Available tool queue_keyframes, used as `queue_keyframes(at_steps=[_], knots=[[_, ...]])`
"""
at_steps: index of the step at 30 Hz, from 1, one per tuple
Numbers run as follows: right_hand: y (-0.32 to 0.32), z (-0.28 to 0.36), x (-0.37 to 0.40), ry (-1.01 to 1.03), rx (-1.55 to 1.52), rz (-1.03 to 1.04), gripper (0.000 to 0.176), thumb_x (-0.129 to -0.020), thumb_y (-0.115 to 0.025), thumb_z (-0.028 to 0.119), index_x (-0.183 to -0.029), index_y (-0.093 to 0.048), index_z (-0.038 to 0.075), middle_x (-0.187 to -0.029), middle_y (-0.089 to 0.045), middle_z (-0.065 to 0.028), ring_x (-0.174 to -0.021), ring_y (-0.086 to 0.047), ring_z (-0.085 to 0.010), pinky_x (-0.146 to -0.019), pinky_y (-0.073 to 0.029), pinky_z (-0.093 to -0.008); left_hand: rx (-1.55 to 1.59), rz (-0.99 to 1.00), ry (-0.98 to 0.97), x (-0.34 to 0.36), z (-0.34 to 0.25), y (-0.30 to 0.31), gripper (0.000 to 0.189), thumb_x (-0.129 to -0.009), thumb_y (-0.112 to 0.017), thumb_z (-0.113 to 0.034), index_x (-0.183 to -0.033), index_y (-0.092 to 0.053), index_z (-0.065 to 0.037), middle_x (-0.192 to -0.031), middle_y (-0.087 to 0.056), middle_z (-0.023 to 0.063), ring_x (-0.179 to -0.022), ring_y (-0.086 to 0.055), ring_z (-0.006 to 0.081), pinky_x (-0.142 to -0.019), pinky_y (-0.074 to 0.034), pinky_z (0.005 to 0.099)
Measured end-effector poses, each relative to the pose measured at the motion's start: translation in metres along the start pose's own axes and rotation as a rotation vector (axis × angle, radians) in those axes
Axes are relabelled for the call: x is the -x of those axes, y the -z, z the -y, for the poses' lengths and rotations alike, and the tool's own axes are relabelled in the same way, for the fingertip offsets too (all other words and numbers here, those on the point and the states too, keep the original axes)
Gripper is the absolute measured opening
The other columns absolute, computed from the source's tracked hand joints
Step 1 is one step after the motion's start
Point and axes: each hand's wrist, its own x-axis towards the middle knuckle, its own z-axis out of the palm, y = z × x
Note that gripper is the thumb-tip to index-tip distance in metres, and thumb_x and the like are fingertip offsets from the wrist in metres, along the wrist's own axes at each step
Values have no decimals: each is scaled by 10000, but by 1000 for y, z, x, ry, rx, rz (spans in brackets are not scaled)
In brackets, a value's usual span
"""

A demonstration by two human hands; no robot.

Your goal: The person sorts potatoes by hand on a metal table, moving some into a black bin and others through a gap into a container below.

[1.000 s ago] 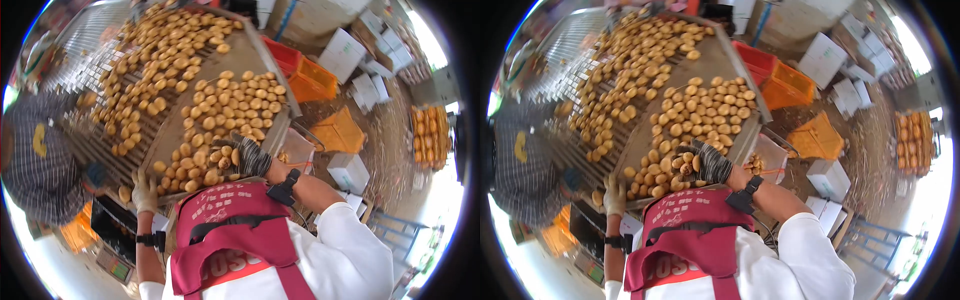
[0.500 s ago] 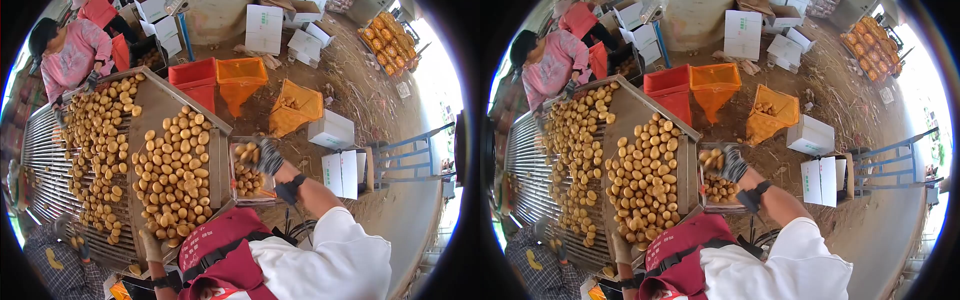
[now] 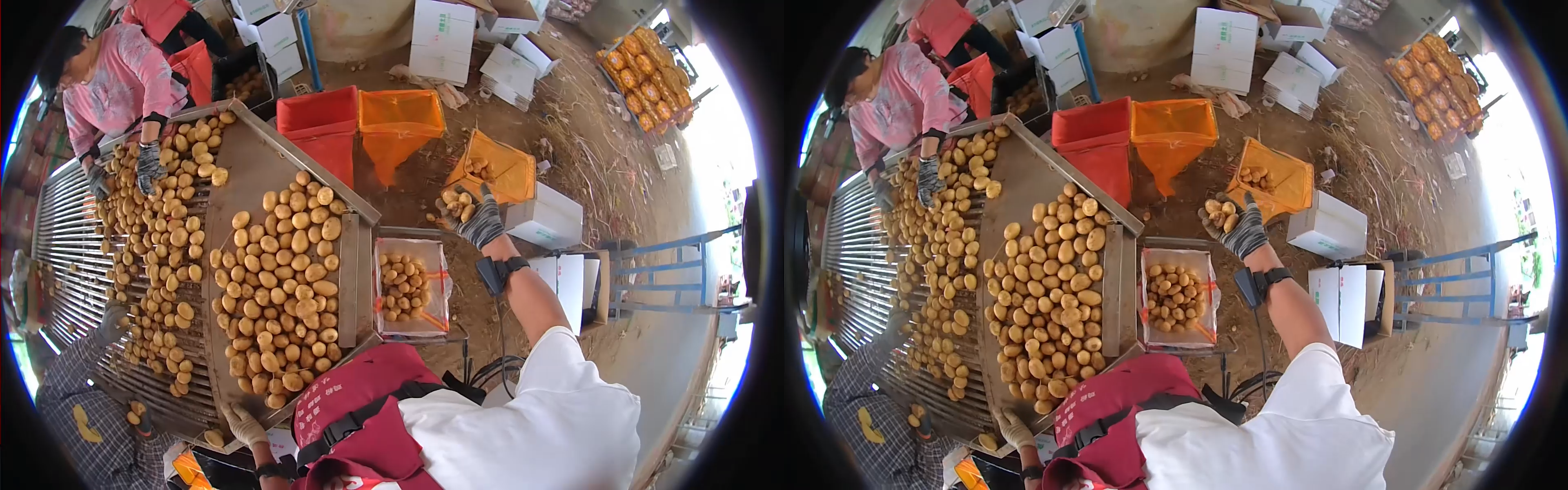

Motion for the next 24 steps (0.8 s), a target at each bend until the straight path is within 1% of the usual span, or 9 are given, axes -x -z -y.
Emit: queue_keyframes(at_steps=[4, 6, 9, 11, 15, 16, 18, 22, 24], knots=[[-15, -27, -28, -154, -55, 51, 647, -1014, -424, 636, -1151, -584, 25, -1167, -619, -242, -1051, -633, -451, -835, -600, -571, -237, 2, 123, 0, -23, -4, 516, -1069, -464, -303, -1488, -453, -1, -1480, -538, 203, -1341, -539, 343, -1110, -426, 362], [-40, -41, -42, -196, -5, -89, 627, -1013, -448, 618, -1117, -578, 14, -1160, -620, -233, -1036, -633, -446, -841, -602, -557, -381, -8, 145, 2, -32, -4, 528, -1068, -446, -319, -1492, -435, -5, -1515, -493, 210, -1339, -531, 367, -1117, -419, 390], [-102, -52, -79, -160, 32, -19, 591, -985, -512, 609, -967, -596, 24, -1034, -634, -199, -895, -659, -369, -868, -583, -585, -456, 69, 132, 0, -36, -3, 533, -1062, -427, -319, -1501, -420, -16, -1540, -456, 216, -1340, -514, 395, -1104, -425, 422], [-149, -41, -124, -170, 38, 247, 669, -945, -522, 679, -1141, -522, 40, -992, -626, -193, -854, -662, -355, -891, -540, -651, -508, 88, 142, 0, -45, -3, 541, -1054, -412, -321, -1534, -389, -73, -1580, -396, 212, -1237, -584, 426, -1010, -488, 457], [-276, -26, -160, 70, 397, 143, 718, -979, -541, 599, -1467, -398, 92, -1436, -459, -264, -1193, -569, -479, -989, -504, -643, -541, 84, 155, 2, -50, -4, 546, -1041, -429, -286, -1556, -361, -118, -1602, -354, 220, -1183, -617, 436, -972, -512, 469], [-295, -39, -150, 46, 414, 154, 718, -979, -541, 599, -1467, -398, 92, -1436, -459, -264, -1193, -569, -479, -989, -504, -643, -541, 76, 186, 1, -47, -6, 546, -1041, -429, -286, -1556, -361, -118, -1602, -354, 220, -1183, -617, 436, -972, -512, 469], [-322, -77, -134, 226, 930, 33, 732, -983, -580, 529, -1542, -333, 125, -1504, -435, -218, -1234, -561, -463, -979, -523, -618, -578, 52, 132, -1, -32, -11, 545, -1038, -437, -272, -1555, -361, -114, -1595, -359, 232, -1236, -583, 430, -1010, -493, 466], [-287, -160, -141, 32, 1067, 372, 455, -1008, -600, 405, -1372, -564, 134, -1352, -603, -112, -1092, -643, -340, -825, -591, -483, -483, 116, 193, -1, -66, 2, 540, -1048, -424, -252, -1557, -359, -85, -1597, -355, 229, -1364, -478, 404, -1105, -421, 430], [-268, -209, -129, -85, 1237, 417, 416, -986, -664, 368, -1309, -605, 112, -1185, -675, -74, -1093, -666, -281, -847, -603, -478, -495, 90, 168, -1, -41, -4, 546, -1037, -432, -252, -1552, -358, -87, -1577, -368, 257, -1344, -498, 411, -1081, -448, 445]])
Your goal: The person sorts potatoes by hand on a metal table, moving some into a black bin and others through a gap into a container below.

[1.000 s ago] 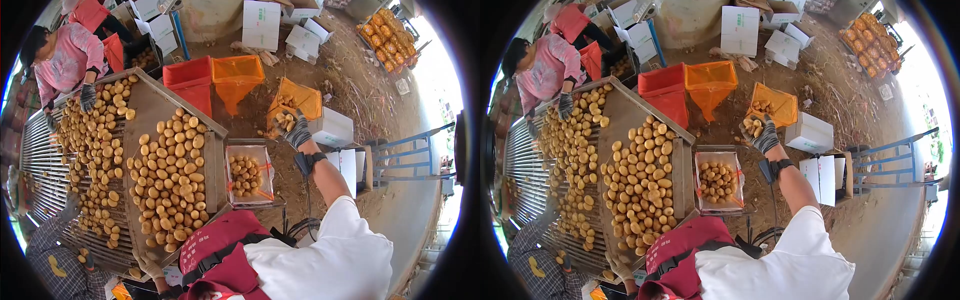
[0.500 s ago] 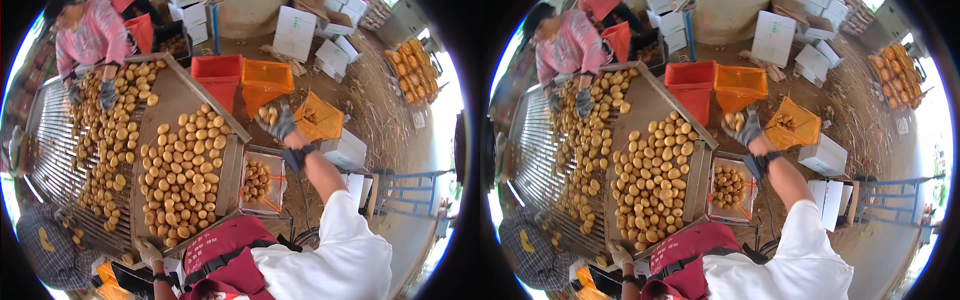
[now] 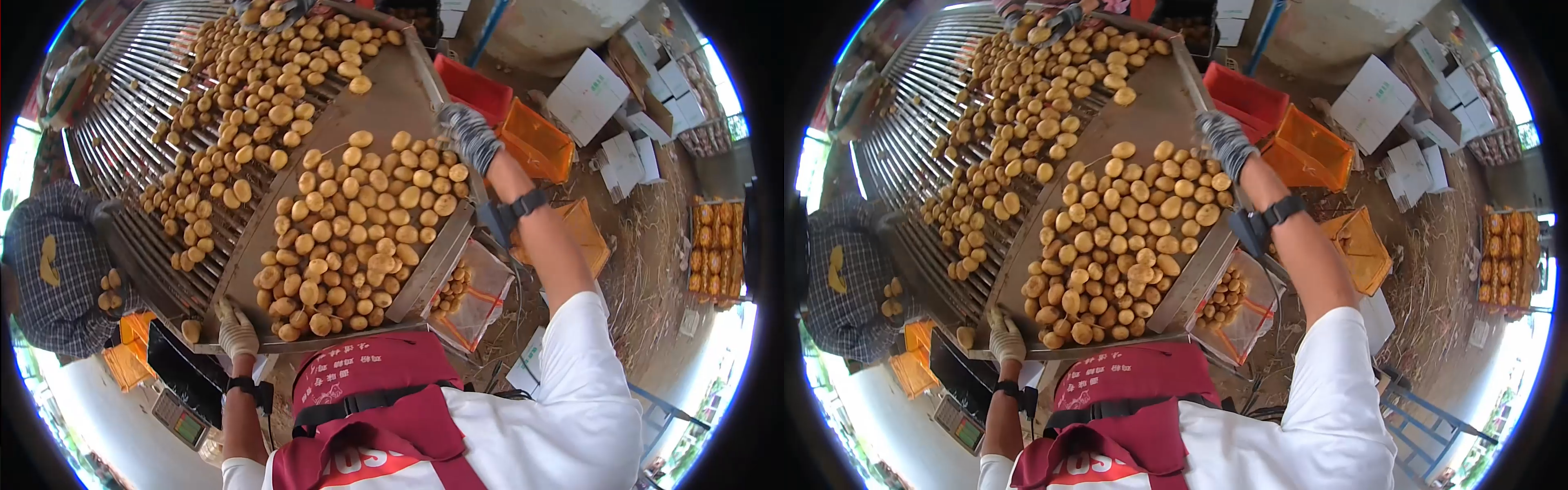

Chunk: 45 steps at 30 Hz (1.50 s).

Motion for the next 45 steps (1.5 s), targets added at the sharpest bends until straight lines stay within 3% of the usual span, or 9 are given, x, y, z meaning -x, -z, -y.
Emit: queue_keyframes(at_steps=[7, 18, 30, 32, 34, 36, 43, 44, 45], knots=[[-109, -56, 17, 321, 417, 206, 261, -976, -648, 128, -1207, -660, 8, -1053, -686, -31, -931, -609, -109, -867, -525, -265, 118, 8, 44, 8, -19, 20, 553, -1030, -454, -252, -1566, -362, -147, -1593, -352, 230, -1278, -560, 406, -1041, -479, 454], [-227, -22, -46, 458, 2023, 376, 295, -973, -605, 124, -1251, -677, 56, -1294, -669, -174, -1221, -632, -333, -1015, -523, -479, 180, -80, 85, 7, -14, 14, 547, -1012, -467, -263, -1542, -377, -161, -1569, -398, 202, -1055, -672, 407, -914, -523, 485], [-117, -32, -65, 204, 1187, 122, 320, -946, -671, 242, -1131, -626, -15, -1059, -707, -240, -928, -679, -407, -825, -544, -483, 182, -23, 112, 8, -19, 24, 554, -1016, -472, -284, -1551, -384, -168, -1572, -403, 178, -1204, -613, 373, -1001, -498, 454], [-76, -68, -68, 605, 1418, 33, 274, -960, -657, 220, -1103, -633, -12, -952, -716, -199, -838, -688, -333, -772, -552, -447, 114, -70, 57, 8, -13, 15, 566, -1014, -475, -297, -1558, -372, -177, -1549, -433, 182, -1024, -694, 364, -920, -544, 453], [-71, -72, -51, 249, 1032, -2, 237, -973, -635, 190, -1097, -634, -13, -880, -705, -164, -822, -688, -265, -755, -554, -404, 104, -43, 73, 9, -15, 20, 563, -1017, -473, -301, -1556, -374, -175, -1534, -451, 186, -1023, -694, 363, -924, -542, 452], [-64, -63, -31, 668, 1044, -38, 220, -976, -627, 174, -1102, -638, -6, -885, -704, -150, -802, -684, -247, -737, -555, -376, 91, -10, 86, 6, -16, 18, 559, -1019, -470, -305, -1554, -376, -172, -1519, -469, 190, -1021, -695, 362, -927, -541, 452], [-173, -146, 153, 760, 837, 935, 356, -937, -635, 107, -1292, -627, 94, -946, -697, -122, -835, -678, -263, -766, -562, -395, 63, -119, 50, 8, -14, 13, 528, -1025, -456, -333, -1517, -430, -145, -1160, -700, 224, -978, -689, 396, -875, -532, 486], [-215, -106, 196, -166, 925, 889, 353, -1001, -528, 201, -1339, -584, 113, -956, -718, -173, -878, -703, -331, -740, -556, -425, 52, -86, 61, 7, -14, 14, 527, -1024, -454, -335, -1515, -434, -146, -1166, -697, 229, -984, -690, 395, -880, -533, 484], [-211, -130, 205, 641, 1280, 955, 365, -1034, -439, 270, -1316, -605, 108, -919, -729, -186, -855, -717, -356, -689, -561, -451, 42, -52, 66, 7, -16, 16, 526, -1024, -453, -338, -1514, -438, -147, -1171, -694, 234, -990, -691, 393, -884, -534, 483]])
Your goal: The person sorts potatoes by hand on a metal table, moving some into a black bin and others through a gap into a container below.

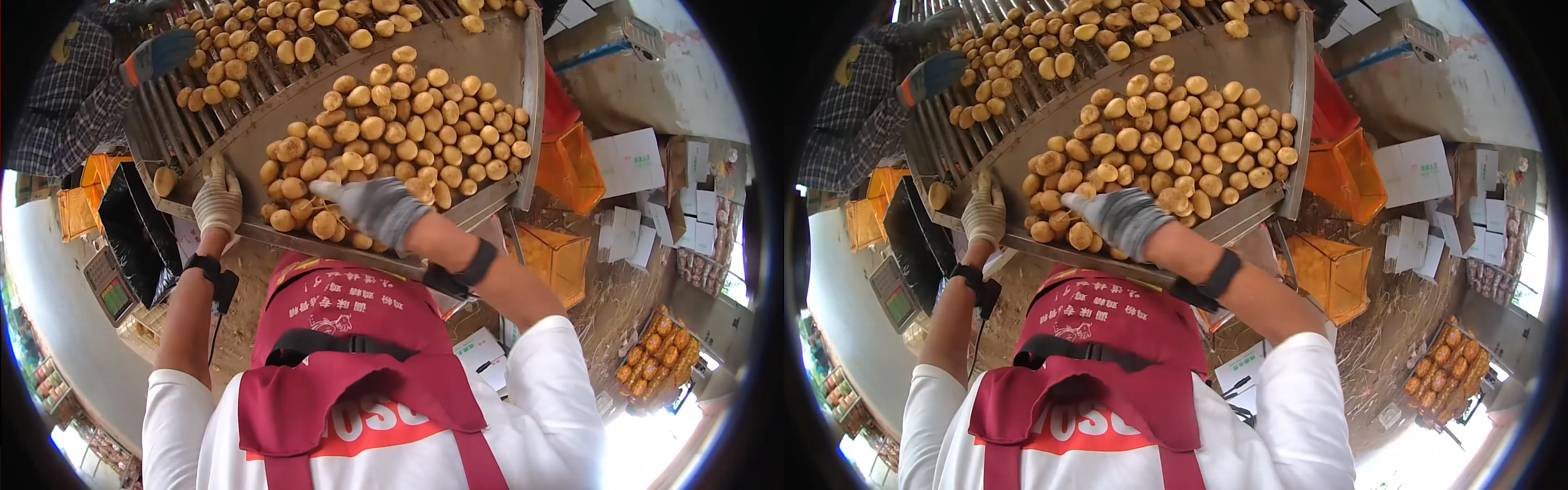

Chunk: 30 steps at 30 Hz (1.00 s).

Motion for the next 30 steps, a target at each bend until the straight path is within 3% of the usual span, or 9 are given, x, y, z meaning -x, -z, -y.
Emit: queue_keyframes(at_steps=[3, 9, 11, 13, 15, 21, 25, 27, 30], knots=[[-52, 5, -24, 13, 334, -79, 313, -1024, -455, 229, -1209, -657, 79, -862, -726, -169, -779, -720, -342, -627, -562, -462, 1, 56, 43, 2, -9, 11, 520, -1024, -449, -338, -1506, -448, -144, -1169, -693, 241, -1002, -691, 394, -891, -536, 484], [-31, -8, -36, 74, 300, 106, 227, -983, -503, 180, -1089, -669, 67, -852, -723, -167, -799, -726, -343, -611, -567, -464, -12, -73, -60, -2, 8, -10, 519, -1023, -447, -352, -1497, -448, -140, -1171, -691, 244, -1006, -690, 396, -881, -539, 493], [-31, -23, -28, 122, 239, -25, 227, -978, -501, 170, -1081, -671, 61, -858, -718, -178, -809, -721, -359, -636, -567, -460, -7, -41, -38, 0, 5, -3, 524, -1022, -449, -354, -1499, -444, -137, -1181, -688, 242, -1001, -691, 395, -876, -541, 495], [-22, -32, -16, -5, -23, -289, 207, -967, -511, 143, -1079, -658, 50, -895, -716, -201, -867, -708, -387, -717, -566, -463, 0, -5, -12, 3, 0, 5, 529, -1020, -452, -356, -1500, -439, -135, -1192, -685, 241, -996, -693, 395, -870, -542, 498], [-11, -54, -2, -163, -166, -302, 203, -949, -542, 126, -1104, -638, 36, -953, -712, -225, -943, -690, -407, -799, -553, -476, -4, 83, 28, 2, -7, 13, 535, -1017, -458, -355, -1504, -435, -135, -1219, -675, 238, -983, -695, 396, -859, -544, 504], [25, -90, 5, -405, 139, -461, 219, -981, -559, 173, -1124, -639, 27, -1024, -712, -218, -956, -680, -411, -855, -548, -484, -39, 5, -36, -1, 8, -6, 553, -1014, -457, -352, -1524, -416, -143, -1300, -635, 241, -981, -692, 400, -861, -542, 509], [68, -97, 51, -598, -438, -592, 261, -966, -627, 207, -1097, -634, -18, -1033, -716, -202, -953, -689, -344, -852, -545, -404, 4, -62, -91, -4, 17, -15, 562, -1020, -443, -348, -1538, -396, -137, -1345, -612, 232, -1019, -683, 406, -888, -536, 504], [34, -164, 78, -494, -416, -763, 242, -960, -648, 183, -1092, -640, -20, -973, -705, -189, -921, -679, -304, -835, -539, -386, -1, -40, -86, -5, 19, -19, 558, -1030, -424, -341, -1550, -375, -142, -1378, -596, 216, -1093, -660, 407, -932, -526, 488], [45, -156, 104, -590, -126, -763, 235, -965, -641, 185, -1114, -643, 3, -1080, -655, -189, -940, -667, -357, -856, -537, -439, 7, -48, -80, -6, 17, -19, 548, -1038, -417, -336, -1550, -373, -146, -1413, -571, 214, -1160, -631, 398, -965, -512, 471]])
